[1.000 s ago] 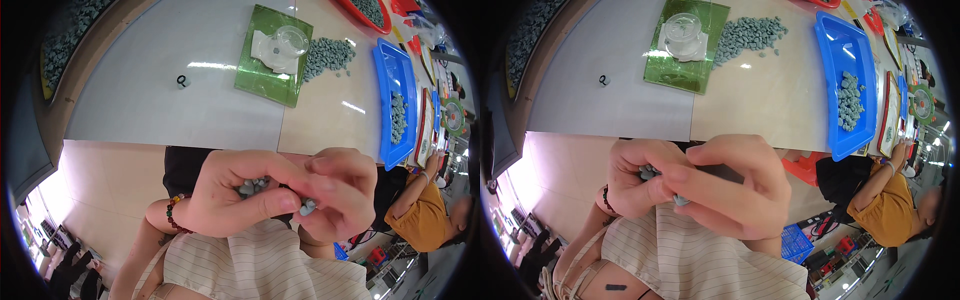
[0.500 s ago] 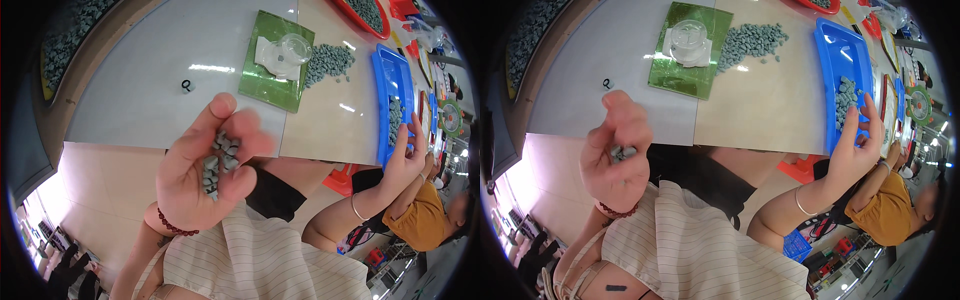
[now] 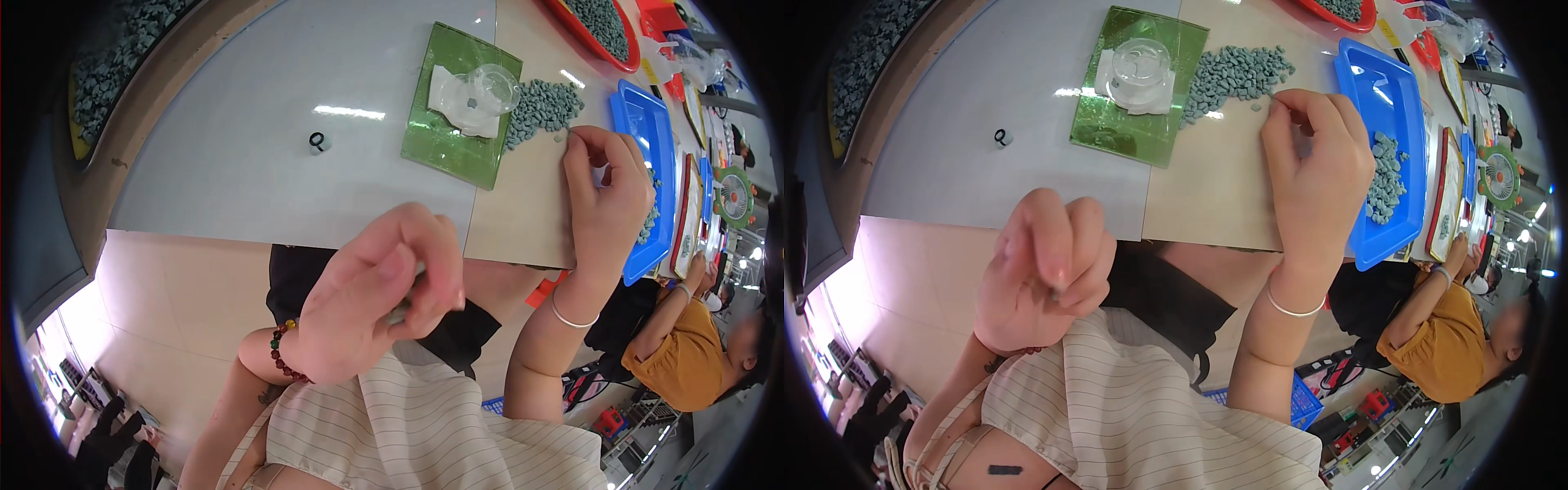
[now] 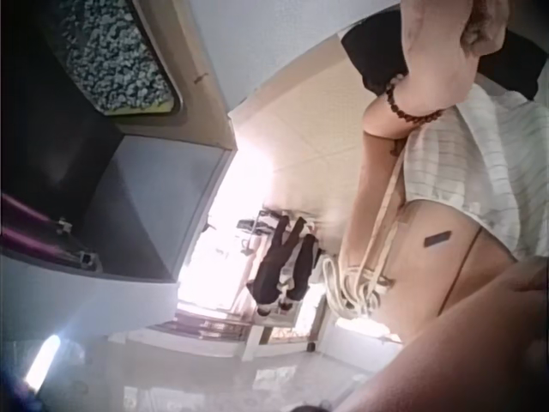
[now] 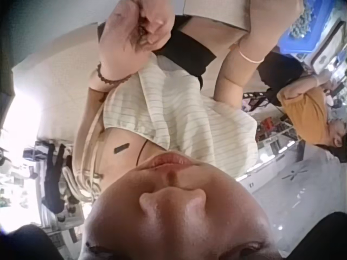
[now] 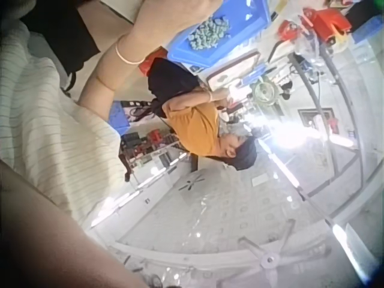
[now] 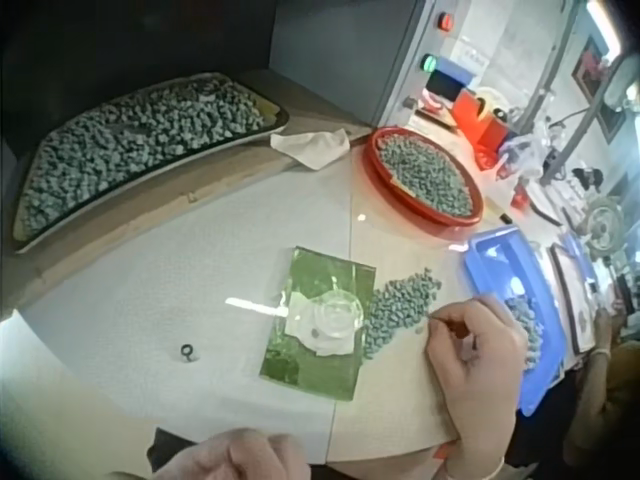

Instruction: The person assembles small pieces by hand, fitting components together and dispensing liquid from a squeeze bottle into a container on the table.

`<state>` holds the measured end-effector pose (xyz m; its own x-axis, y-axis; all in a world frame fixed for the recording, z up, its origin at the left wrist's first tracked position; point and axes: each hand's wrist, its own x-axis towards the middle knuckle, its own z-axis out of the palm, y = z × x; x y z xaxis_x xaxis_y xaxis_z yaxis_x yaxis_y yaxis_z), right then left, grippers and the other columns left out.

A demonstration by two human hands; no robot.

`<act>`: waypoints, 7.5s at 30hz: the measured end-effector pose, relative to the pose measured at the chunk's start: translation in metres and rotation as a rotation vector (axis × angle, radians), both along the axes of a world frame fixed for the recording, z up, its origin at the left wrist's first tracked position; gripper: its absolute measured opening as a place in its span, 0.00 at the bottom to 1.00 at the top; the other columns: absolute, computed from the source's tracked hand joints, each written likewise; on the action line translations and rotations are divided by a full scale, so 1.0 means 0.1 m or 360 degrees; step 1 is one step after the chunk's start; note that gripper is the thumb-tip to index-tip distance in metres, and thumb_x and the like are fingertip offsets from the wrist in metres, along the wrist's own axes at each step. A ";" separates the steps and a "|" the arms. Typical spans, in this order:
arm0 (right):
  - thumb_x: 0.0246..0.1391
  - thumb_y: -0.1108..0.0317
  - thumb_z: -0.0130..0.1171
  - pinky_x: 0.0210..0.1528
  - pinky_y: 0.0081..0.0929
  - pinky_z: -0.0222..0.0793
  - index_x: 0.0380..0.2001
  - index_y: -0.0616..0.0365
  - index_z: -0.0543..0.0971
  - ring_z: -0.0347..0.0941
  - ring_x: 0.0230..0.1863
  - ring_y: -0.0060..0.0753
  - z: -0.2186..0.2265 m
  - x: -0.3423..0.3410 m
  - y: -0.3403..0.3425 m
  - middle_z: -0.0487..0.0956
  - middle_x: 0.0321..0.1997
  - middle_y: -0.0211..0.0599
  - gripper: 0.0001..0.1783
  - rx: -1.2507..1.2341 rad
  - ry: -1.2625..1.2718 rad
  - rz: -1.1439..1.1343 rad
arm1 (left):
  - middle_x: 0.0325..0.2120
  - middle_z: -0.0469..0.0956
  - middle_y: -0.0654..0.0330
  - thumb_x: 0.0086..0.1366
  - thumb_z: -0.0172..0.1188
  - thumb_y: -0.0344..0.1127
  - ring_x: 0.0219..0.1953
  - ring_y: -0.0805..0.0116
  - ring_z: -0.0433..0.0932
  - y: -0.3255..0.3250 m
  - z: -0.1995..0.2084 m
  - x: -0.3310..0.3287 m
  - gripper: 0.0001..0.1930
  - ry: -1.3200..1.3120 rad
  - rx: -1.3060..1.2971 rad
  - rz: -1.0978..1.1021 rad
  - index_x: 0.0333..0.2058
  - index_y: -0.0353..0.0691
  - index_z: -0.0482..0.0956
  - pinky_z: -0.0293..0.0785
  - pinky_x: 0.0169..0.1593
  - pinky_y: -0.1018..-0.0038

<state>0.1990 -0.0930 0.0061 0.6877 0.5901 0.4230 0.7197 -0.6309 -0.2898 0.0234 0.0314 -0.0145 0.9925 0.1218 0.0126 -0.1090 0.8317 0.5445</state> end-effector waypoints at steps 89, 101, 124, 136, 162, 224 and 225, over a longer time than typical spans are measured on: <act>0.35 0.85 0.54 0.33 0.27 0.67 0.29 0.62 0.72 0.73 0.32 0.37 0.03 -0.92 -0.17 0.74 0.33 0.42 0.13 0.1113 0.1060 0.0906 | 0.25 0.77 0.56 0.42 0.68 0.23 0.26 0.74 0.76 -0.15 -0.04 0.00 0.12 -0.0132 0.0688 0.0475 0.27 0.32 0.75 0.67 0.24 0.84; 0.34 0.79 0.63 0.34 0.29 0.69 0.27 0.61 0.75 0.75 0.30 0.35 0.13 -0.88 -0.16 0.76 0.30 0.40 0.12 0.0827 0.0707 0.0928 | 0.25 0.77 0.58 0.42 0.69 0.24 0.23 0.80 0.73 -0.14 -0.06 -0.01 0.12 -0.0144 0.0710 0.0452 0.25 0.34 0.74 0.62 0.21 0.87; 0.46 0.72 0.55 0.27 0.15 0.55 0.35 0.61 0.77 0.64 0.27 0.16 0.21 0.16 -0.93 0.74 0.30 0.28 0.10 0.0166 -0.0086 -0.0585 | 0.25 0.65 0.62 0.65 0.42 0.37 0.26 0.71 0.69 0.02 0.17 0.10 0.08 0.0611 -0.0987 -0.0088 0.40 0.43 0.59 0.65 0.22 0.86; 0.42 0.78 0.57 0.26 0.18 0.60 0.27 0.63 0.75 0.67 0.24 0.22 0.00 0.01 -0.13 0.73 0.26 0.34 0.06 0.0034 0.0028 0.0218 | 0.15 0.61 0.64 0.63 0.45 0.50 0.13 0.81 0.53 -0.08 -0.06 0.05 0.18 0.0039 -0.0054 -0.0215 0.30 0.38 0.64 0.48 0.15 0.85; 0.21 0.81 0.57 0.19 0.20 0.57 0.19 0.56 0.73 0.64 0.19 0.28 0.03 -0.73 -0.18 0.70 0.20 0.28 0.13 0.0926 0.0766 0.0789 | 0.20 0.65 0.65 0.63 0.46 0.36 0.19 0.79 0.56 -0.22 -0.07 0.12 0.09 -0.0169 0.0667 -0.0110 0.28 0.36 0.63 0.54 0.23 0.82; 0.46 0.72 0.52 0.33 0.30 0.66 0.26 0.61 0.70 0.65 0.25 0.28 -0.01 -0.91 -0.30 0.69 0.26 0.37 0.04 0.1605 0.1425 0.0541 | 0.25 0.75 0.55 0.50 0.64 0.30 0.17 0.75 0.71 -0.15 -0.17 0.13 0.10 -0.0592 0.1055 0.0526 0.28 0.33 0.74 0.65 0.18 0.83; 0.45 0.73 0.53 0.33 0.32 0.66 0.27 0.60 0.70 0.65 0.25 0.29 -0.01 -0.91 -0.30 0.70 0.26 0.37 0.04 0.1633 0.1335 0.0538 | 0.24 0.75 0.54 0.51 0.63 0.29 0.17 0.75 0.71 -0.18 -0.16 0.12 0.10 -0.0509 0.1048 0.0514 0.30 0.32 0.72 0.66 0.19 0.82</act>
<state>0.1075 -0.1235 0.0052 0.8381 0.4557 0.2999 0.1727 0.2999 -0.9382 0.0351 0.0131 -0.0300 0.8454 0.2712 0.4602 -0.5237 0.2508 0.8141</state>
